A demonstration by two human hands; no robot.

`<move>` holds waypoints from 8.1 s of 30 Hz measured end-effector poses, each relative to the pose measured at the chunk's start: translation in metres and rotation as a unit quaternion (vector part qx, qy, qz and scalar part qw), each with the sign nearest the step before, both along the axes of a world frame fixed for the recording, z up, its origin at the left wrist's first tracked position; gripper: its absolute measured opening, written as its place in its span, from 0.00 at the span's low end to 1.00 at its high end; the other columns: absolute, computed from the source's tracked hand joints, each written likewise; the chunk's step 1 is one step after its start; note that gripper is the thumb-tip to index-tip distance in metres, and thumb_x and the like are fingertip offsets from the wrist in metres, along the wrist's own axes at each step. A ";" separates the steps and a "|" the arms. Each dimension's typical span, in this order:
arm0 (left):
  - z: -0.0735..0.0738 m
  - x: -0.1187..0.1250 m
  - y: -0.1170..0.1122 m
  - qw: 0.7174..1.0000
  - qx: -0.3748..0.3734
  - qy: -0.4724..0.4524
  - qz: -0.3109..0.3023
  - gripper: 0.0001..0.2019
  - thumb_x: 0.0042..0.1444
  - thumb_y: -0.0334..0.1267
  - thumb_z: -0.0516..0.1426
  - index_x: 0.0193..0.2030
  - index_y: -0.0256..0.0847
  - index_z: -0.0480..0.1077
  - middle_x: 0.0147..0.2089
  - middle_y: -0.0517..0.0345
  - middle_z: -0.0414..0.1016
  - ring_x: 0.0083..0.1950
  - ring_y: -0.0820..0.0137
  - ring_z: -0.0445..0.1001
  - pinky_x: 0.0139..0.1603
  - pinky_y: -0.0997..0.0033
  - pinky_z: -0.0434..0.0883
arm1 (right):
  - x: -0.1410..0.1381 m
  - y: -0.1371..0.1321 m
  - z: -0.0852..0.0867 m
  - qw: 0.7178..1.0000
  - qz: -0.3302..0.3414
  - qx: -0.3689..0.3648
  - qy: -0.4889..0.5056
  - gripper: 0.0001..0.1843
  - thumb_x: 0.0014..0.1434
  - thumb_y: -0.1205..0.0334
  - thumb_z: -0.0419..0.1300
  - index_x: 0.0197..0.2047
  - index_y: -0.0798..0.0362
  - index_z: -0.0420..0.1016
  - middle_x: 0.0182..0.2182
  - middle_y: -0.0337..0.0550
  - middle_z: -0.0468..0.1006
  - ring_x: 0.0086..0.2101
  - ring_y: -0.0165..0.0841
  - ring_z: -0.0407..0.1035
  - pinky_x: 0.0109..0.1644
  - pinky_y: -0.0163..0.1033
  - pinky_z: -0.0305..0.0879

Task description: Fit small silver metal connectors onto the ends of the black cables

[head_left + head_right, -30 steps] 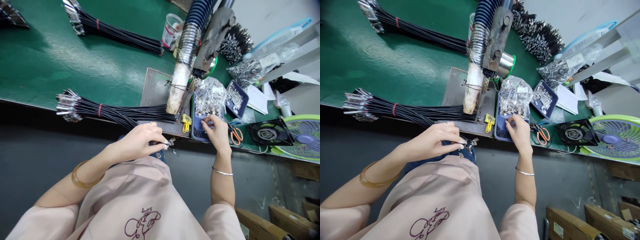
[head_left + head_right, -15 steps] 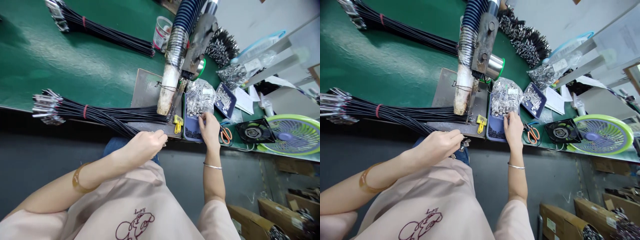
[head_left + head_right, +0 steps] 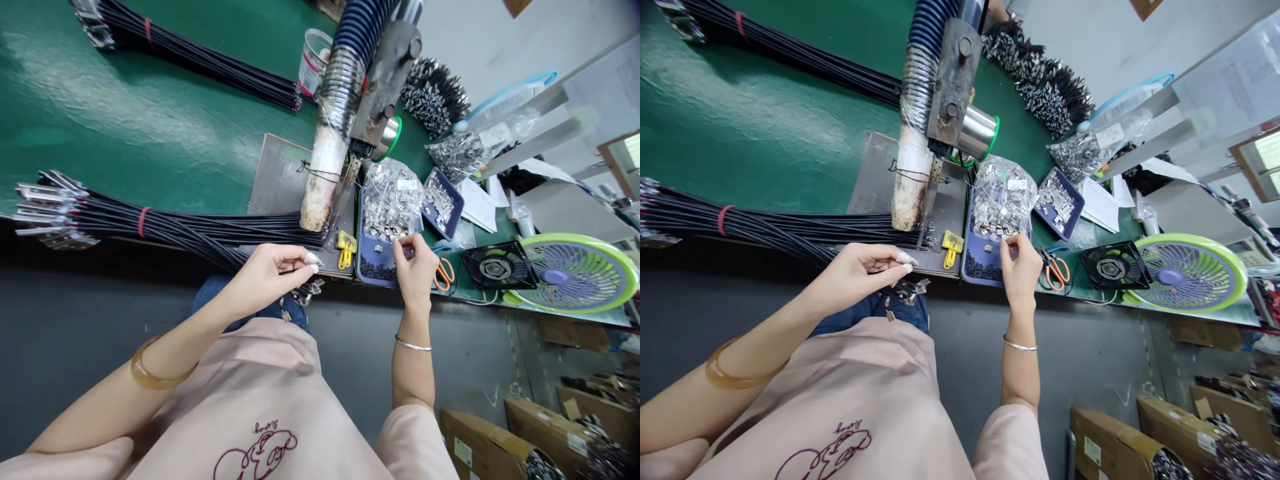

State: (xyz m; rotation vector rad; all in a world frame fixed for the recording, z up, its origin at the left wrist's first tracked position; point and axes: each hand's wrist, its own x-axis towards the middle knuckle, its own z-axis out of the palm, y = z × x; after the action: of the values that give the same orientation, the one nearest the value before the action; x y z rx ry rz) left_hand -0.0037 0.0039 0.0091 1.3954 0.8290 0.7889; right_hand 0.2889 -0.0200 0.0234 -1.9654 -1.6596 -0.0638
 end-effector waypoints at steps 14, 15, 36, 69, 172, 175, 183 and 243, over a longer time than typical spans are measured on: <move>0.002 0.008 0.000 0.999 -0.039 -0.018 0.026 0.05 0.53 0.33 0.59 0.29 0.34 0.69 0.21 0.64 0.65 0.22 0.81 0.60 0.25 0.81 0.60 | -0.020 -0.003 -0.004 0.986 0.078 -0.073 -0.128 0.07 0.64 0.64 0.56 0.32 0.50 0.70 0.32 0.44 0.79 0.34 0.37 0.73 0.38 0.41 0.66; 0.002 0.008 0.000 0.999 -0.042 -0.020 0.028 0.04 0.53 0.33 0.58 0.29 0.34 0.69 0.21 0.64 0.65 0.22 0.81 0.60 0.25 0.81 0.60 | -0.024 -0.004 -0.002 0.992 0.069 -0.046 -0.091 0.07 0.64 0.64 0.56 0.32 0.50 0.69 0.32 0.43 0.79 0.33 0.36 0.73 0.38 0.40 0.68; 0.001 0.009 -0.001 0.999 -0.042 -0.027 0.014 0.06 0.54 0.34 0.60 0.29 0.33 0.73 0.24 0.63 0.67 0.25 0.80 0.61 0.26 0.81 0.61 | -0.129 -0.040 -0.024 0.933 0.111 0.107 0.326 0.02 0.63 0.63 0.62 0.39 0.47 0.76 0.42 0.43 0.81 0.39 0.36 0.80 0.43 0.45 0.81; 0.000 0.018 0.000 0.994 -0.013 -0.003 0.113 0.10 0.54 0.35 0.58 0.23 0.35 0.70 0.24 0.60 0.69 0.27 0.76 0.64 0.28 0.77 0.63 | -0.131 -0.031 -0.034 0.960 0.155 0.205 0.110 0.10 0.60 0.72 0.61 0.39 0.45 0.71 0.43 0.41 0.85 0.41 0.35 0.82 0.45 0.44 0.80; -0.005 0.018 -0.008 0.991 0.016 0.013 0.131 0.06 0.54 0.32 0.58 0.31 0.35 0.77 0.26 0.60 0.71 0.26 0.77 0.64 0.26 0.79 0.62 | -0.124 -0.024 -0.014 0.961 0.177 0.118 0.176 0.06 0.60 0.70 0.64 0.35 0.49 0.76 0.36 0.39 0.82 0.38 0.31 0.78 0.41 0.38 0.77; -0.003 0.020 -0.006 0.989 0.031 0.018 0.143 0.06 0.54 0.32 0.58 0.31 0.35 0.77 0.25 0.60 0.71 0.25 0.77 0.63 0.26 0.79 0.61 | -0.125 -0.020 -0.013 0.962 0.184 0.134 0.148 0.08 0.59 0.72 0.65 0.36 0.49 0.76 0.36 0.38 0.82 0.38 0.31 0.77 0.44 0.39 0.76; 0.000 0.021 -0.006 0.991 0.002 0.008 0.134 0.05 0.54 0.33 0.58 0.31 0.35 0.75 0.22 0.64 0.63 0.23 0.79 0.57 0.24 0.78 0.56 | -0.125 -0.022 -0.013 0.963 0.202 0.157 0.087 0.10 0.58 0.73 0.65 0.37 0.47 0.74 0.38 0.38 0.82 0.38 0.30 0.78 0.44 0.37 0.77; -0.006 -0.004 -0.003 0.999 -0.015 -0.030 -0.012 0.06 0.53 0.33 0.58 0.31 0.32 0.75 0.24 0.61 0.69 0.25 0.78 0.64 0.26 0.80 0.63 | -0.114 -0.046 -0.004 0.946 0.074 0.045 0.312 0.10 0.65 0.56 0.60 0.34 0.52 0.76 0.21 0.34 0.73 0.21 0.26 0.67 0.26 0.32 0.61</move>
State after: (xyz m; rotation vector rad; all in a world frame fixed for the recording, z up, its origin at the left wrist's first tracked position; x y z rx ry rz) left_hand -0.0076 0.0012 0.0028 1.3462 0.7735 0.7938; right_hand 0.1748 -0.0659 0.0190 -1.5582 -1.3375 0.4832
